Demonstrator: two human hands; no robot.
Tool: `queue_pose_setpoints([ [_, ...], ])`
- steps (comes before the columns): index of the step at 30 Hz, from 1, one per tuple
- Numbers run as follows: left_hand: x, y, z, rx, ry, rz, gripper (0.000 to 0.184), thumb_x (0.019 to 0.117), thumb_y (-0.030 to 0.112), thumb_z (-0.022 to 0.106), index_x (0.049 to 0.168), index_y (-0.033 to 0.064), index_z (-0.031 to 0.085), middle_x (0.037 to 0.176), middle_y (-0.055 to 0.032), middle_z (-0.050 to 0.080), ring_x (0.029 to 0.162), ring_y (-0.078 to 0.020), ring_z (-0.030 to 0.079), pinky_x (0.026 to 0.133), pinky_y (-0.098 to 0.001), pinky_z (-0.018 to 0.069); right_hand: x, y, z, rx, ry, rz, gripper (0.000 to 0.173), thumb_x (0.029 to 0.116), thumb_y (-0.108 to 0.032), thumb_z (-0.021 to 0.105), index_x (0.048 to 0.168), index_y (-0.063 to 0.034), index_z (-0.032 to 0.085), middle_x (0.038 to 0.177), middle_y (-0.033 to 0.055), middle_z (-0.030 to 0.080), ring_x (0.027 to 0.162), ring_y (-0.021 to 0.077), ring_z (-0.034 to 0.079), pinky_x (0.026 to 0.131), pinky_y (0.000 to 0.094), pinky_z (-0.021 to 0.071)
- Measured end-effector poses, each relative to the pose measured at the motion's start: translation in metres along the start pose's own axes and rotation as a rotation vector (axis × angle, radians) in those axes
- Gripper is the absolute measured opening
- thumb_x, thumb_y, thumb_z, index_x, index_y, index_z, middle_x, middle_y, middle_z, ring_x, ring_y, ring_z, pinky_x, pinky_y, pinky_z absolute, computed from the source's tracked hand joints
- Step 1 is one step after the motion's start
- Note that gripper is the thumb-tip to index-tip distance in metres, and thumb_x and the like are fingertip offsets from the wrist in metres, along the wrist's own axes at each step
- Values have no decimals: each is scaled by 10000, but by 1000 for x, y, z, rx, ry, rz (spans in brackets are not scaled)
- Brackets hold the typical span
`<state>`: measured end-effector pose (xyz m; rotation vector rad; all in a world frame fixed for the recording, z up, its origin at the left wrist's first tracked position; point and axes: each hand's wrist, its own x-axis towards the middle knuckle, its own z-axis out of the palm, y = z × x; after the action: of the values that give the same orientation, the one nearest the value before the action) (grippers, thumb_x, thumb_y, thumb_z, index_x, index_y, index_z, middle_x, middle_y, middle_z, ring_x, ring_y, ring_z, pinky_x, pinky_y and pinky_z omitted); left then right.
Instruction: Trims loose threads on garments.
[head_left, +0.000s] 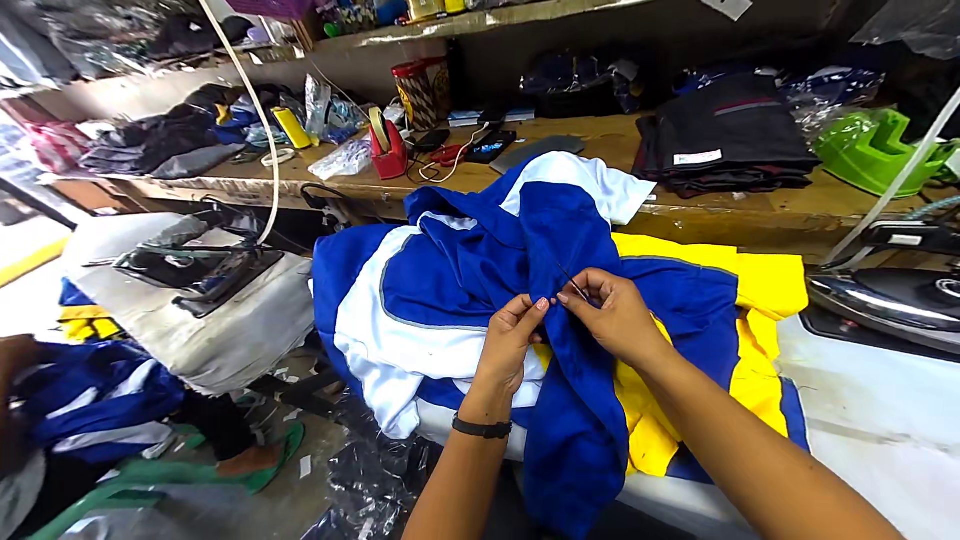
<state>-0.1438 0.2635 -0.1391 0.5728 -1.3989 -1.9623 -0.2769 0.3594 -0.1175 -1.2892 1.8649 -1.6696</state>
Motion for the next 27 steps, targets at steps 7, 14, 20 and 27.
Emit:
queue_pose_setpoints([
  [7, -7, 6, 5, 139, 4, 104, 147, 1007, 2, 566, 944, 26, 696, 835, -6, 688, 717, -22, 610, 643, -170, 496, -1, 1, -4, -308, 36, -462, 164, 833, -142, 751, 996, -121, 759, 947, -15, 668, 816, 80, 640, 671, 309, 550],
  [14, -11, 6, 6, 233, 12, 186, 141, 990, 6, 585, 875, 26, 663, 800, 7, 647, 707, -22, 593, 667, -179, 498, 0, -9, -7, 59, -47, -85, 46, 933, -53, 717, 912, -66, 677, 754, -5, 648, 550, 29, 520, 502, 183, 428],
  [20, -12, 9, 7, 200, 5, 135, 130, 1011, 18, 568, 927, 29, 667, 798, -1, 663, 686, -22, 597, 633, -169, 490, -18, -6, -38, -317, 4, -99, 365, 837, -315, 806, 1151, -175, 685, 972, -27, 693, 799, 115, 646, 684, 410, 537],
  [27, -13, 9, 12, 215, 4, 155, 134, 1005, 1, 567, 917, 14, 667, 814, -6, 665, 718, -26, 606, 671, -181, 501, -33, 7, -33, -487, 133, -277, 272, 870, -353, 770, 1054, -153, 769, 995, -26, 732, 822, 137, 686, 691, 456, 551],
])
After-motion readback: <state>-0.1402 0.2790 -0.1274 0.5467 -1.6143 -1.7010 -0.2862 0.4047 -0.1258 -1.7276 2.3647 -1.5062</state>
